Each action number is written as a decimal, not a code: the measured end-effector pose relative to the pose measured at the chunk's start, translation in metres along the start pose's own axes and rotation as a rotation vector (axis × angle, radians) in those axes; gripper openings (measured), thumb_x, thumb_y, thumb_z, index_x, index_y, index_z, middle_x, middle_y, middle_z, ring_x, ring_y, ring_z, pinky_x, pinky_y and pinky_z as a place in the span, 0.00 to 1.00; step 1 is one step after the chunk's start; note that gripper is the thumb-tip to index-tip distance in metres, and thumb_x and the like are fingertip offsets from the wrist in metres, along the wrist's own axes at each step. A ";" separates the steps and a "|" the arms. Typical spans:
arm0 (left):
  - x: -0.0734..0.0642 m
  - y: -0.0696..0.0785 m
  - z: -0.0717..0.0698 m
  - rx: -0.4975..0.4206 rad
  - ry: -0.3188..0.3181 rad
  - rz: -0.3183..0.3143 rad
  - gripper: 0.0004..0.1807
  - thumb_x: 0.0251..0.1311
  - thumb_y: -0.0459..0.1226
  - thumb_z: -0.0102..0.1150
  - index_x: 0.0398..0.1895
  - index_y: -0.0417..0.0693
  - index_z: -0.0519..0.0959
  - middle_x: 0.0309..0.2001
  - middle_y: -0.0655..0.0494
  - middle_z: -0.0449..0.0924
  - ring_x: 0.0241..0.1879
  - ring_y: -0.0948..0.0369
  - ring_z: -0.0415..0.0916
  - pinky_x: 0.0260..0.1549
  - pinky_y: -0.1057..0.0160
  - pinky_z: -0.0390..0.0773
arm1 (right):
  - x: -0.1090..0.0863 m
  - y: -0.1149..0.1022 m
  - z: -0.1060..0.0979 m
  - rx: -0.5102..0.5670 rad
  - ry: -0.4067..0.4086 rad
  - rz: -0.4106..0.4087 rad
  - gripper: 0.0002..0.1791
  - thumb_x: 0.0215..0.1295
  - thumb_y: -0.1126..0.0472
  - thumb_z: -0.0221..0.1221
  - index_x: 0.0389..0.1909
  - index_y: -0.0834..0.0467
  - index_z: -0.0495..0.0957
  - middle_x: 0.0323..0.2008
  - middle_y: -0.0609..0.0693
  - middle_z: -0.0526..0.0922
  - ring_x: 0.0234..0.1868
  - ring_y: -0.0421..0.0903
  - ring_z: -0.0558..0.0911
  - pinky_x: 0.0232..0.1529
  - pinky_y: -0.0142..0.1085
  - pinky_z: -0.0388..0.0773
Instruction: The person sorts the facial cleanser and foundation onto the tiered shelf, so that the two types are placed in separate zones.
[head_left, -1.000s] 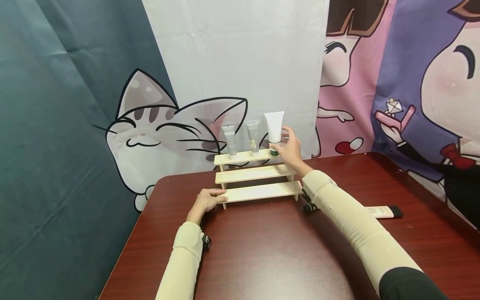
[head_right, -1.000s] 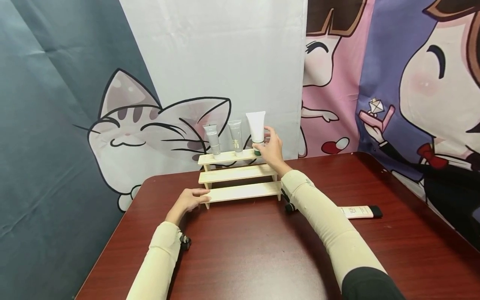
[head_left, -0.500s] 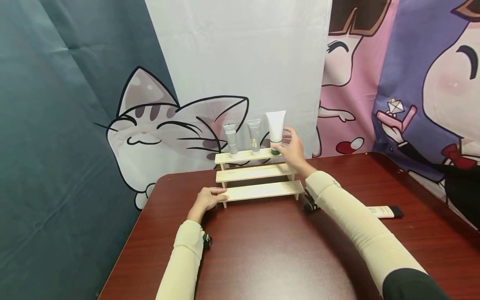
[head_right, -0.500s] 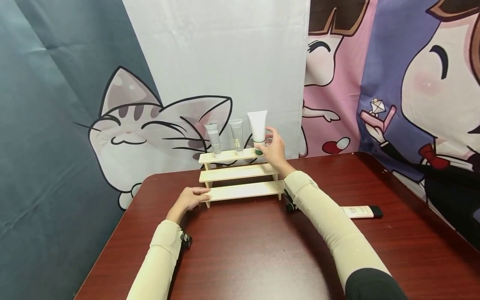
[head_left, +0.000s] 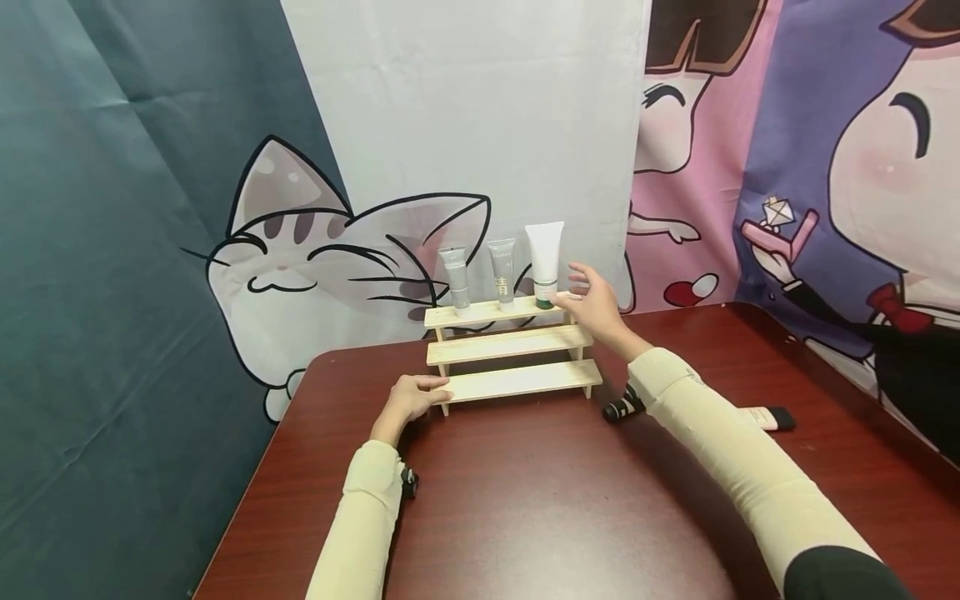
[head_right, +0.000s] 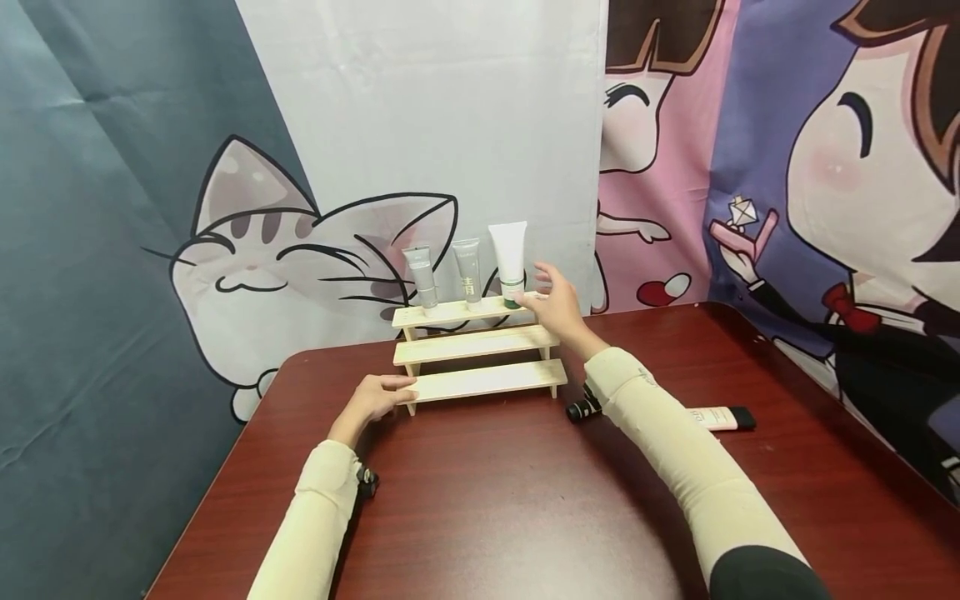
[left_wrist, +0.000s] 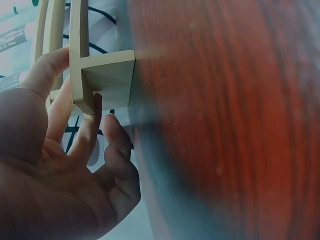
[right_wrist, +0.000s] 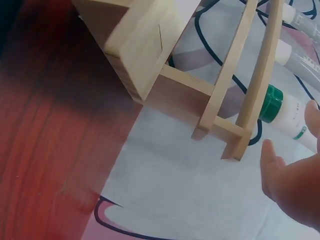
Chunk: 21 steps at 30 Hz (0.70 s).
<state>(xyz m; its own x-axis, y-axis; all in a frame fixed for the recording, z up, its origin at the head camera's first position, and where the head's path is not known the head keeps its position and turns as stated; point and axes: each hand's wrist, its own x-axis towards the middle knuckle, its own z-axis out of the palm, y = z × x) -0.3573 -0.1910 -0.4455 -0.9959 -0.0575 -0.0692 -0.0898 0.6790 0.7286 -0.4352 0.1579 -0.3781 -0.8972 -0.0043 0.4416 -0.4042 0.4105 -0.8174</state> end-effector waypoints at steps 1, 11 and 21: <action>0.000 0.000 0.000 0.001 0.000 0.002 0.18 0.53 0.46 0.74 0.50 0.62 0.88 0.63 0.49 0.76 0.63 0.49 0.69 0.57 0.51 0.71 | -0.003 0.000 -0.003 -0.001 -0.007 0.003 0.42 0.59 0.61 0.71 0.72 0.59 0.63 0.64 0.65 0.72 0.59 0.63 0.78 0.53 0.52 0.78; -0.002 0.001 -0.001 0.021 -0.003 0.032 0.18 0.55 0.45 0.73 0.51 0.59 0.87 0.62 0.47 0.77 0.67 0.45 0.66 0.62 0.47 0.68 | -0.020 0.003 -0.023 -0.052 -0.022 0.014 0.40 0.58 0.59 0.72 0.70 0.59 0.67 0.62 0.65 0.75 0.56 0.62 0.80 0.49 0.52 0.80; -0.001 0.002 -0.003 0.039 -0.004 0.035 0.19 0.55 0.45 0.73 0.52 0.59 0.87 0.62 0.47 0.77 0.67 0.45 0.66 0.62 0.47 0.68 | -0.042 0.001 -0.045 -0.129 -0.007 0.013 0.33 0.57 0.59 0.72 0.64 0.61 0.74 0.56 0.65 0.80 0.50 0.62 0.84 0.43 0.51 0.82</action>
<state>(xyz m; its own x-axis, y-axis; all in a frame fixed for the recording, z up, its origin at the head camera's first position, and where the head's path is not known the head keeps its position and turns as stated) -0.3560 -0.1915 -0.4422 -0.9985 -0.0301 -0.0468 -0.0543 0.7084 0.7037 -0.3898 0.1993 -0.3808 -0.9036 -0.0045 0.4284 -0.3668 0.5248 -0.7682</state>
